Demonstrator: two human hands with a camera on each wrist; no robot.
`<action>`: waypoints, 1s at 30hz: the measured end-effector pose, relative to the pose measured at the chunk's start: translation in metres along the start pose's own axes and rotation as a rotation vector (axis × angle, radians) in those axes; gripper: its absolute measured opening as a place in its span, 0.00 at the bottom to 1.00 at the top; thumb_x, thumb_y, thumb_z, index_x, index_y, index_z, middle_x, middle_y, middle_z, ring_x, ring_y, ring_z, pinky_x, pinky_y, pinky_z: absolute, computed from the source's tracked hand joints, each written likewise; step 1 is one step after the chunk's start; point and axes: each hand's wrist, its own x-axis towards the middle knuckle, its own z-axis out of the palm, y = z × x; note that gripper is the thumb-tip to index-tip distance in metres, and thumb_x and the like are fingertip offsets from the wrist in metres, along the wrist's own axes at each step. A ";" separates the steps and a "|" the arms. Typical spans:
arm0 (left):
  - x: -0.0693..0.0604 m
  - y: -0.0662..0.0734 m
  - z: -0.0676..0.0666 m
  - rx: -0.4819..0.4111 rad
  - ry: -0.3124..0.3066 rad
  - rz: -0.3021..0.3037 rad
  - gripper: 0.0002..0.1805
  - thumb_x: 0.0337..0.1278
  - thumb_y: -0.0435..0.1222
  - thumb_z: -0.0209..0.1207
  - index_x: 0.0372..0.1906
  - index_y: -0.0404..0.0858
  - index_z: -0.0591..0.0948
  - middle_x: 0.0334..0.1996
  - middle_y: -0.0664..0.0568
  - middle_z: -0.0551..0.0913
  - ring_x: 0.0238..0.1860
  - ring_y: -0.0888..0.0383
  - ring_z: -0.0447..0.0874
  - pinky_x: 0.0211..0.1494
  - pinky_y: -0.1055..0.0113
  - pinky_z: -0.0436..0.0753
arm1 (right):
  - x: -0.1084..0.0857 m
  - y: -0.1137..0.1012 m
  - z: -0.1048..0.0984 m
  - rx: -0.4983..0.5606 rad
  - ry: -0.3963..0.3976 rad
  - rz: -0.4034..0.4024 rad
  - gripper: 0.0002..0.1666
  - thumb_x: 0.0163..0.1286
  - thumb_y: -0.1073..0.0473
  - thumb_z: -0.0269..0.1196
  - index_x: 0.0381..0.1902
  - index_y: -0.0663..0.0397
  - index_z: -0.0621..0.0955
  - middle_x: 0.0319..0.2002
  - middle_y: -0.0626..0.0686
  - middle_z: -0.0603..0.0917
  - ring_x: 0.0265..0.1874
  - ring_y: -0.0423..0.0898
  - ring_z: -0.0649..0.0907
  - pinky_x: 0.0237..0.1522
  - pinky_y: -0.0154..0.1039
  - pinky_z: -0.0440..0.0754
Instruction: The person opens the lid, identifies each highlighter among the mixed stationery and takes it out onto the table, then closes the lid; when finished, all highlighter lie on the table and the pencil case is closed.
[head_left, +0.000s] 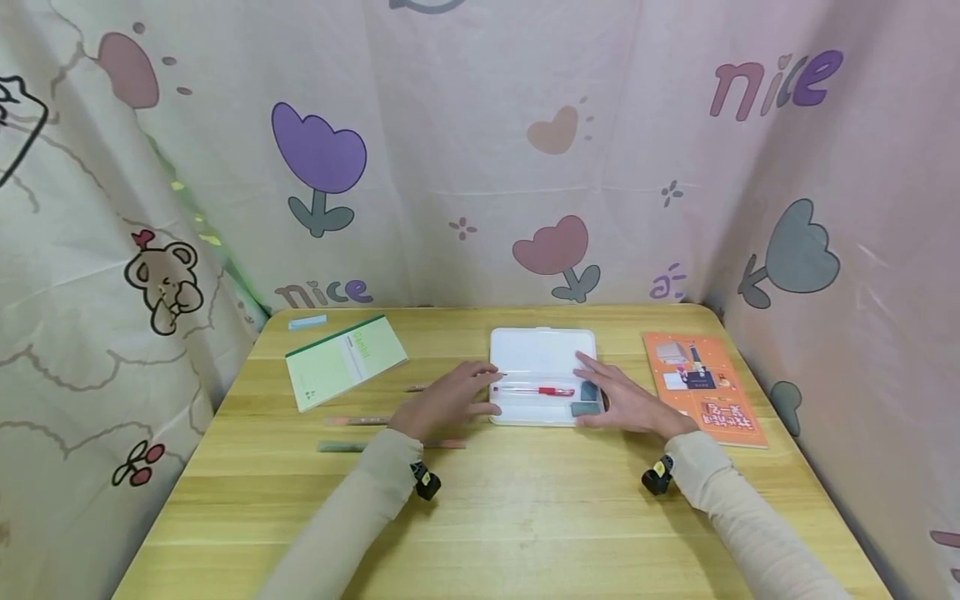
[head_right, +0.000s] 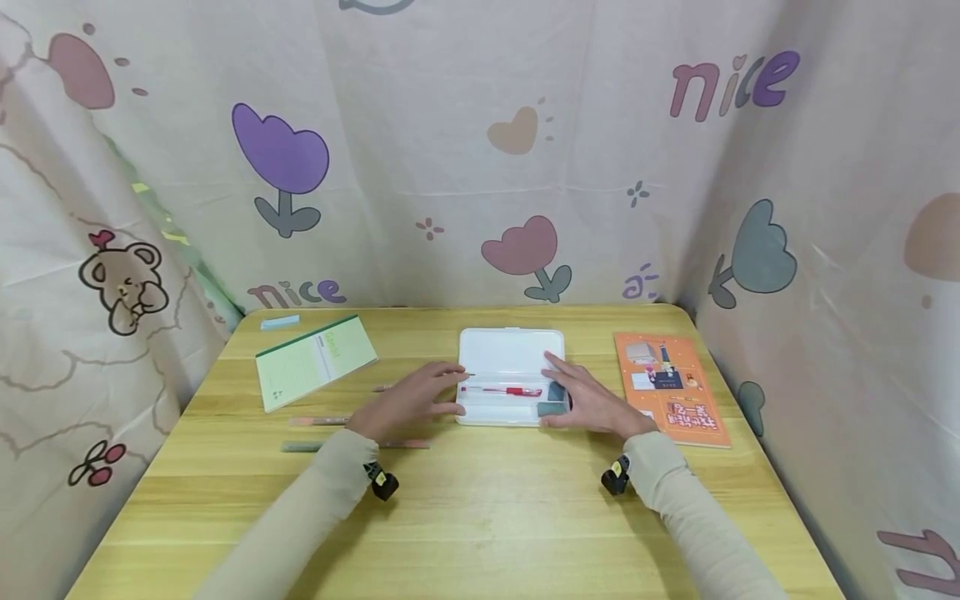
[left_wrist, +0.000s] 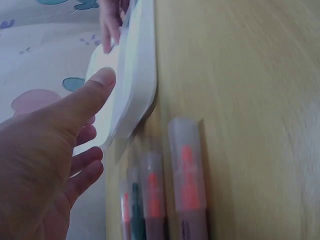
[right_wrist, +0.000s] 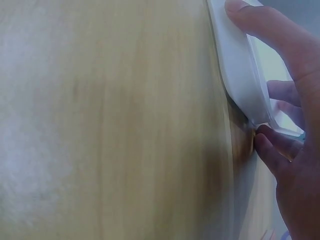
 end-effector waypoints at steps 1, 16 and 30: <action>0.002 0.001 0.002 0.012 -0.005 0.004 0.37 0.76 0.55 0.64 0.79 0.39 0.75 0.79 0.46 0.74 0.81 0.48 0.70 0.83 0.55 0.71 | 0.000 0.000 0.000 -0.002 0.001 -0.003 0.62 0.63 0.31 0.77 0.84 0.56 0.68 0.90 0.54 0.50 0.84 0.67 0.61 0.79 0.75 0.63; 0.009 0.006 0.012 0.021 -0.015 0.046 0.40 0.72 0.55 0.68 0.80 0.41 0.73 0.77 0.47 0.76 0.78 0.49 0.73 0.81 0.56 0.75 | 0.017 -0.014 -0.009 0.274 0.310 0.221 0.52 0.81 0.42 0.67 0.90 0.43 0.53 0.90 0.60 0.47 0.81 0.70 0.65 0.76 0.73 0.70; 0.009 0.009 0.013 0.124 0.001 0.041 0.38 0.74 0.59 0.64 0.80 0.47 0.74 0.77 0.48 0.76 0.77 0.49 0.74 0.79 0.51 0.77 | 0.035 -0.032 -0.020 0.599 0.366 0.480 0.45 0.87 0.42 0.57 0.90 0.49 0.54 0.86 0.62 0.58 0.79 0.64 0.70 0.77 0.58 0.76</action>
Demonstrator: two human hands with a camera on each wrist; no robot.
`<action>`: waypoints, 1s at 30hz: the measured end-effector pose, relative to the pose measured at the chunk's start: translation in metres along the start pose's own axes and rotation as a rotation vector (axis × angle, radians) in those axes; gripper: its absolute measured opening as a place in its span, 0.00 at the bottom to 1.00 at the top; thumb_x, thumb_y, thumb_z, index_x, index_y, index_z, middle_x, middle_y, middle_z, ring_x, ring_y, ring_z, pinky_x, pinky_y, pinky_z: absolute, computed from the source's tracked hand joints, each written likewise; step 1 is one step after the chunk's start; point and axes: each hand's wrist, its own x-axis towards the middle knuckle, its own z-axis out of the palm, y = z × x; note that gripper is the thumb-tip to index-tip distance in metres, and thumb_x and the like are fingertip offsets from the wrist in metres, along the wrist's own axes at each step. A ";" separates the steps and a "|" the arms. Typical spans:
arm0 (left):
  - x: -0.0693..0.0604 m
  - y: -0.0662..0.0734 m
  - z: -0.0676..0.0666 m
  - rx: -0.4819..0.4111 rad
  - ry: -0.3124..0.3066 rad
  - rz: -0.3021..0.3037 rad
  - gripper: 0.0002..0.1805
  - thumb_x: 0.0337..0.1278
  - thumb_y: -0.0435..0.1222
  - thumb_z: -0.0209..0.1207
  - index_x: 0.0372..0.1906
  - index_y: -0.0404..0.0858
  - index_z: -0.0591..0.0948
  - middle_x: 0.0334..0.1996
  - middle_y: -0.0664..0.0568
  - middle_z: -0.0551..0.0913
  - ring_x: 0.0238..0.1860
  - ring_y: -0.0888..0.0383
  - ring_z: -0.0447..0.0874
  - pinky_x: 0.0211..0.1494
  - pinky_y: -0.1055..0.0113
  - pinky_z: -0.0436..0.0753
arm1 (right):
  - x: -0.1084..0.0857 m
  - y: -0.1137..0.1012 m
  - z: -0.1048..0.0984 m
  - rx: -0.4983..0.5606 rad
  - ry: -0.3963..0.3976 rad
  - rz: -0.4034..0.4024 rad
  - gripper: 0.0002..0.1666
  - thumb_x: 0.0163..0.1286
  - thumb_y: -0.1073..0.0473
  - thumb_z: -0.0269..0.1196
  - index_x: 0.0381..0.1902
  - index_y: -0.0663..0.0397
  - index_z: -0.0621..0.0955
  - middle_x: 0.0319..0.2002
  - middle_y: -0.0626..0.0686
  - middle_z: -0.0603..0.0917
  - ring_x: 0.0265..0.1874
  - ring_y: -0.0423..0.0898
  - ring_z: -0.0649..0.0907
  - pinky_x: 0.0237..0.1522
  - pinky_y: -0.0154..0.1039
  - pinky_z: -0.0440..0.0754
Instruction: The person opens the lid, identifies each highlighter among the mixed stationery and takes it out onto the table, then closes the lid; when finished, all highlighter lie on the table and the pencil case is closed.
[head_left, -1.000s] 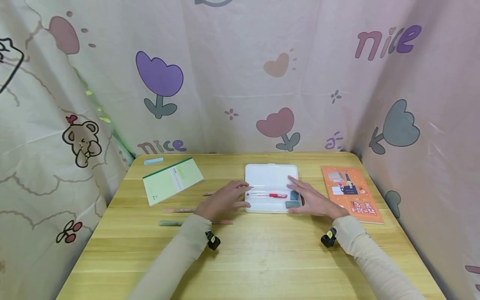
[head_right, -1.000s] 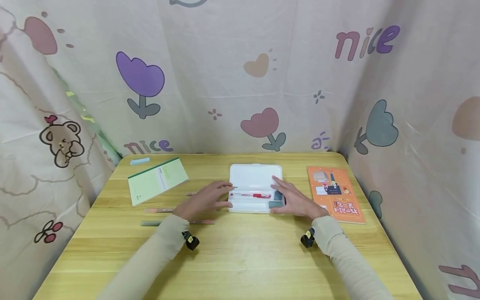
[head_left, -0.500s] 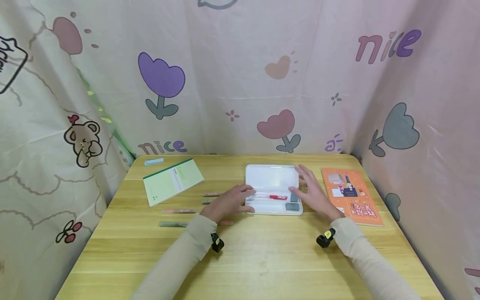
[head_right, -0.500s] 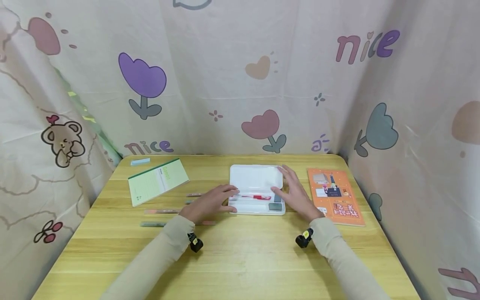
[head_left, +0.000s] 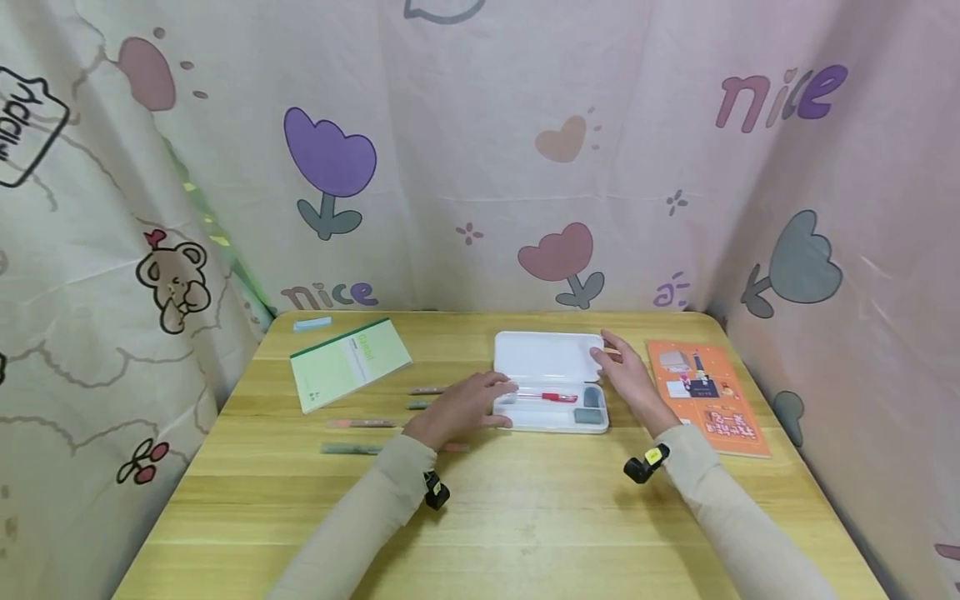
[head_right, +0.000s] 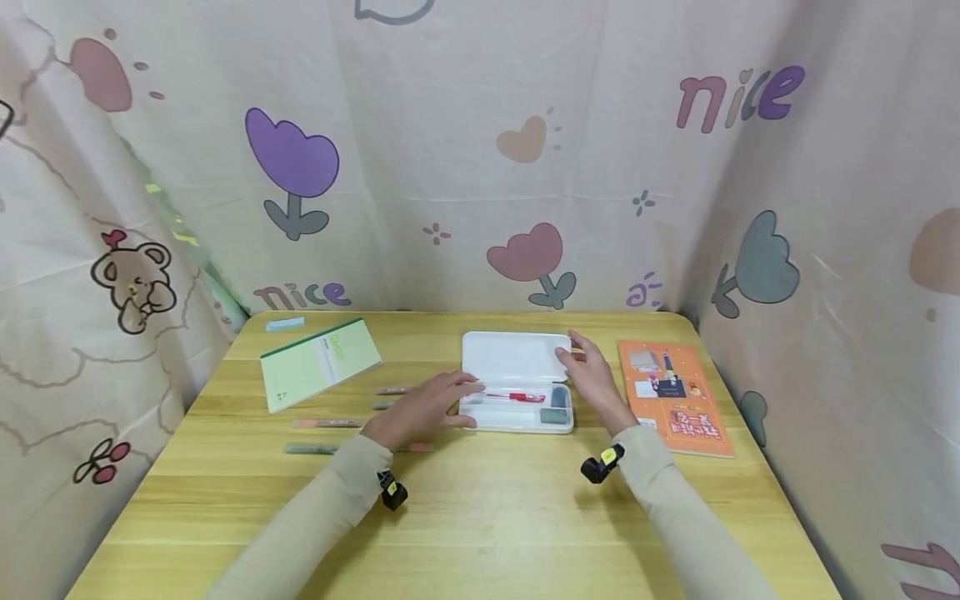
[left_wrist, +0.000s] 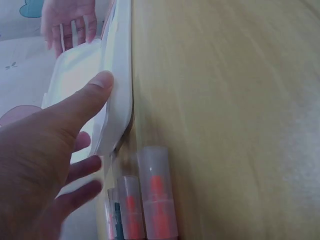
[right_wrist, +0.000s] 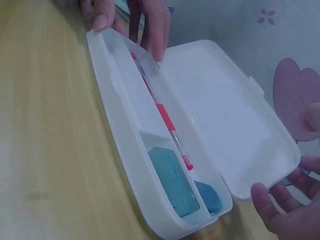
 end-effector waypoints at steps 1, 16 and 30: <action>0.000 0.000 -0.001 0.033 0.024 0.004 0.37 0.74 0.60 0.64 0.79 0.47 0.75 0.76 0.49 0.77 0.76 0.49 0.76 0.78 0.51 0.78 | -0.002 0.000 -0.001 0.011 0.004 -0.007 0.44 0.87 0.41 0.57 0.89 0.50 0.56 0.85 0.62 0.60 0.78 0.64 0.72 0.76 0.58 0.77; -0.007 0.002 -0.013 -0.222 0.421 -0.151 0.17 0.86 0.47 0.56 0.62 0.44 0.87 0.59 0.52 0.86 0.64 0.51 0.83 0.68 0.52 0.86 | -0.044 0.028 -0.015 -0.125 -0.069 -0.205 0.22 0.85 0.45 0.63 0.60 0.56 0.85 0.70 0.60 0.81 0.71 0.59 0.78 0.74 0.57 0.77; -0.009 0.009 0.007 -0.195 0.111 -0.053 0.25 0.84 0.49 0.59 0.75 0.45 0.81 0.81 0.46 0.72 0.81 0.44 0.69 0.83 0.46 0.71 | -0.052 0.048 -0.016 -0.406 -0.239 -0.370 0.34 0.80 0.53 0.69 0.79 0.51 0.76 0.85 0.64 0.62 0.77 0.68 0.74 0.71 0.64 0.79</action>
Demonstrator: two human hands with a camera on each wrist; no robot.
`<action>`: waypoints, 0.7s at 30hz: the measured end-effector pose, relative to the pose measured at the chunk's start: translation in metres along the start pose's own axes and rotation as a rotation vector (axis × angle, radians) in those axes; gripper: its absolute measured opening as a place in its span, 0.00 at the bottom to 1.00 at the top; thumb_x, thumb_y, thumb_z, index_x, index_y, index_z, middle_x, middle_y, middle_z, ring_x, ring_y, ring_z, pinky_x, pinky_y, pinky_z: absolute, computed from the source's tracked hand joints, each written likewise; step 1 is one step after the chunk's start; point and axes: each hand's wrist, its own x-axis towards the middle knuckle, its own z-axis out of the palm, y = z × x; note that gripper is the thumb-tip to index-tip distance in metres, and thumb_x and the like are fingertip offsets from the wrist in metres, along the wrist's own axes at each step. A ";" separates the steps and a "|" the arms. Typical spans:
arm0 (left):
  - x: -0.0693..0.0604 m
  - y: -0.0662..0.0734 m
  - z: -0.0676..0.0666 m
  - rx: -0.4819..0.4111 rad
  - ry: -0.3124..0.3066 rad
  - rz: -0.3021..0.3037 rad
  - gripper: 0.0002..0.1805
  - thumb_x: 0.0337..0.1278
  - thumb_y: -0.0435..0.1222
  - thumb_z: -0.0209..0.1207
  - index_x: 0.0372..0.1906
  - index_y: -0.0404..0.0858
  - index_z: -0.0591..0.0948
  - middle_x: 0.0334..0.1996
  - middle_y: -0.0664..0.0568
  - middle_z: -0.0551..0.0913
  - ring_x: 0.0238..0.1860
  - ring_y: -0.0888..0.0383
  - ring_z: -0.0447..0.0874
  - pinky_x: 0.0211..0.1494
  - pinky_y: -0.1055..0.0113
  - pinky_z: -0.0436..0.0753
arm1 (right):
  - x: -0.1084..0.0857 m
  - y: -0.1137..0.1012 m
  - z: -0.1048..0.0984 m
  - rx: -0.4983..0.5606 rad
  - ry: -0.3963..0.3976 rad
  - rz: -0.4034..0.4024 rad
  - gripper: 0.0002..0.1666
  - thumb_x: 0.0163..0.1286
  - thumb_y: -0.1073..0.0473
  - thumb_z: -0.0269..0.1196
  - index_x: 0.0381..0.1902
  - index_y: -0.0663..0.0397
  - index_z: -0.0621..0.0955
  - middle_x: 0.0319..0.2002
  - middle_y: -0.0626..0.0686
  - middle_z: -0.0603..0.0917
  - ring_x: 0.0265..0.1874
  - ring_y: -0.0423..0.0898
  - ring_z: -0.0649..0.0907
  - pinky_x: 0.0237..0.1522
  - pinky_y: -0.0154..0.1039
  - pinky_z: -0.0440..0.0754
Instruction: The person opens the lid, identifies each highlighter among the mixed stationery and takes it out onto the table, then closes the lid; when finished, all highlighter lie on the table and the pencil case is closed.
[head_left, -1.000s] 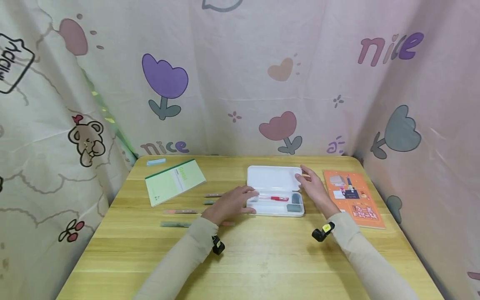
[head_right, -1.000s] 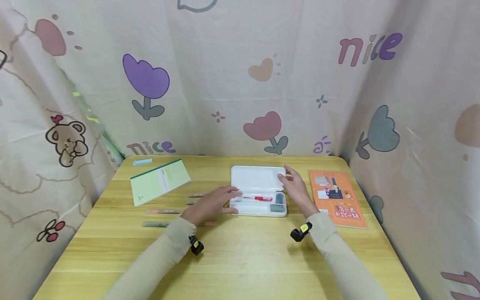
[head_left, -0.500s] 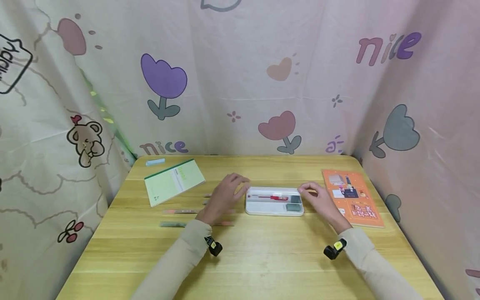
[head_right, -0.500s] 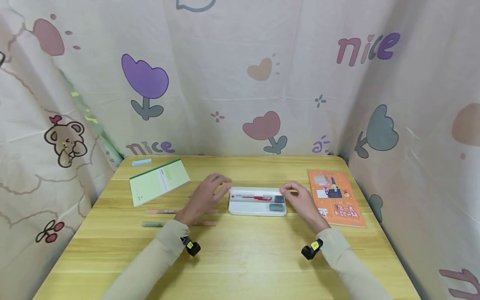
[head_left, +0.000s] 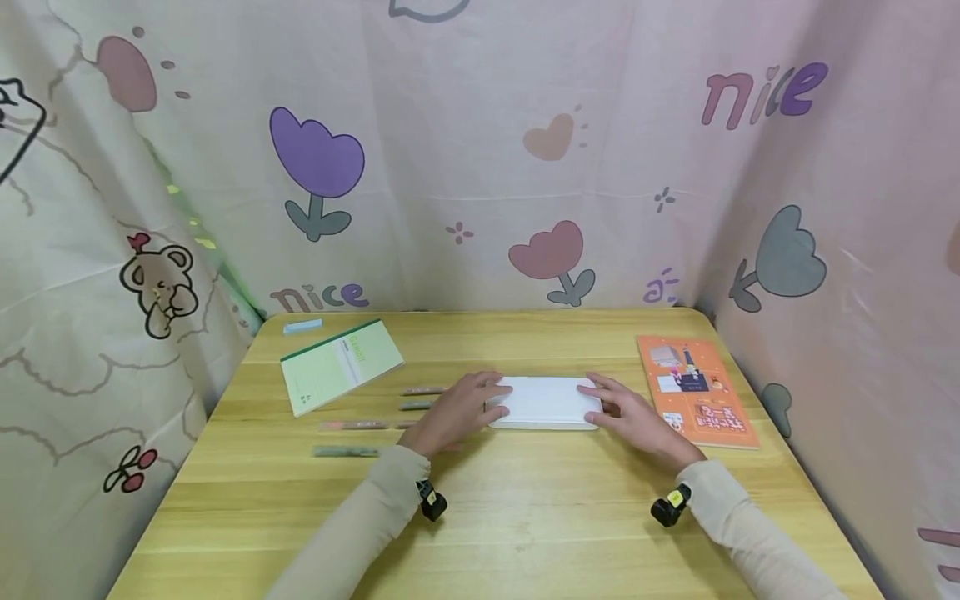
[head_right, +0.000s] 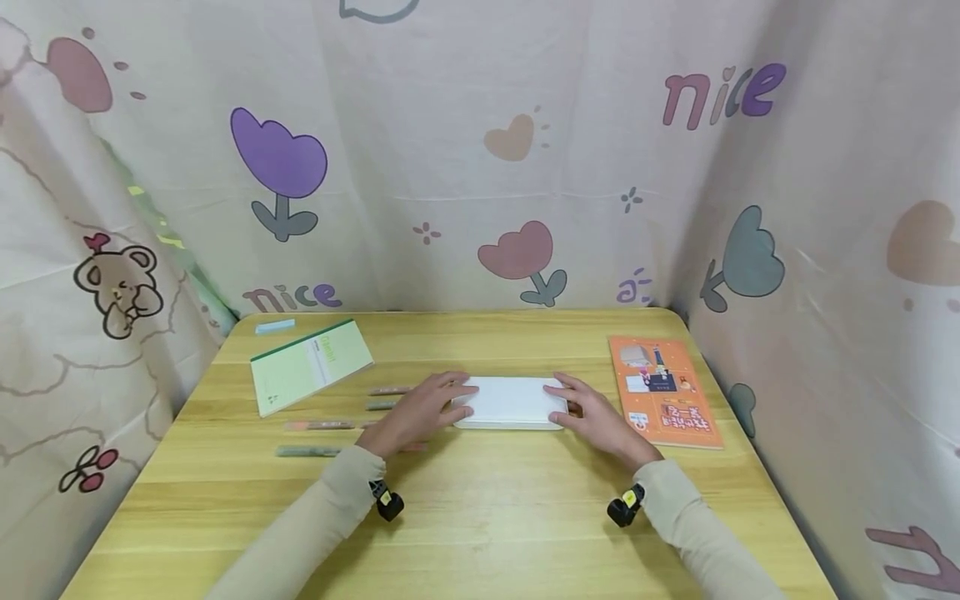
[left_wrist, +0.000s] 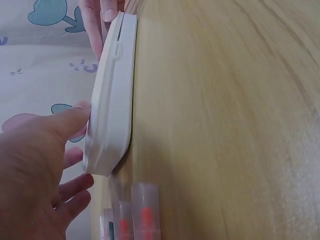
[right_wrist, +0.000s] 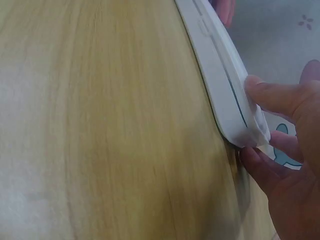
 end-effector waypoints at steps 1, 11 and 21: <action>-0.001 0.000 0.001 -0.003 0.001 0.000 0.25 0.84 0.50 0.59 0.75 0.45 0.80 0.81 0.46 0.72 0.81 0.45 0.69 0.83 0.47 0.72 | 0.000 0.000 0.000 -0.015 -0.001 -0.005 0.33 0.79 0.54 0.69 0.79 0.51 0.77 0.85 0.65 0.62 0.78 0.69 0.72 0.72 0.65 0.78; -0.001 -0.002 0.005 -0.018 0.049 0.040 0.26 0.82 0.47 0.61 0.75 0.42 0.80 0.79 0.42 0.72 0.78 0.42 0.72 0.78 0.48 0.78 | 0.003 -0.002 -0.002 -0.053 -0.023 -0.025 0.33 0.80 0.56 0.69 0.79 0.54 0.76 0.85 0.65 0.61 0.82 0.72 0.64 0.77 0.70 0.69; -0.001 -0.001 0.006 -0.006 0.056 0.045 0.26 0.83 0.46 0.60 0.76 0.41 0.79 0.78 0.40 0.72 0.76 0.41 0.74 0.76 0.48 0.80 | 0.004 0.000 -0.002 -0.045 -0.033 -0.002 0.34 0.80 0.54 0.68 0.79 0.54 0.75 0.86 0.66 0.60 0.82 0.72 0.63 0.79 0.72 0.64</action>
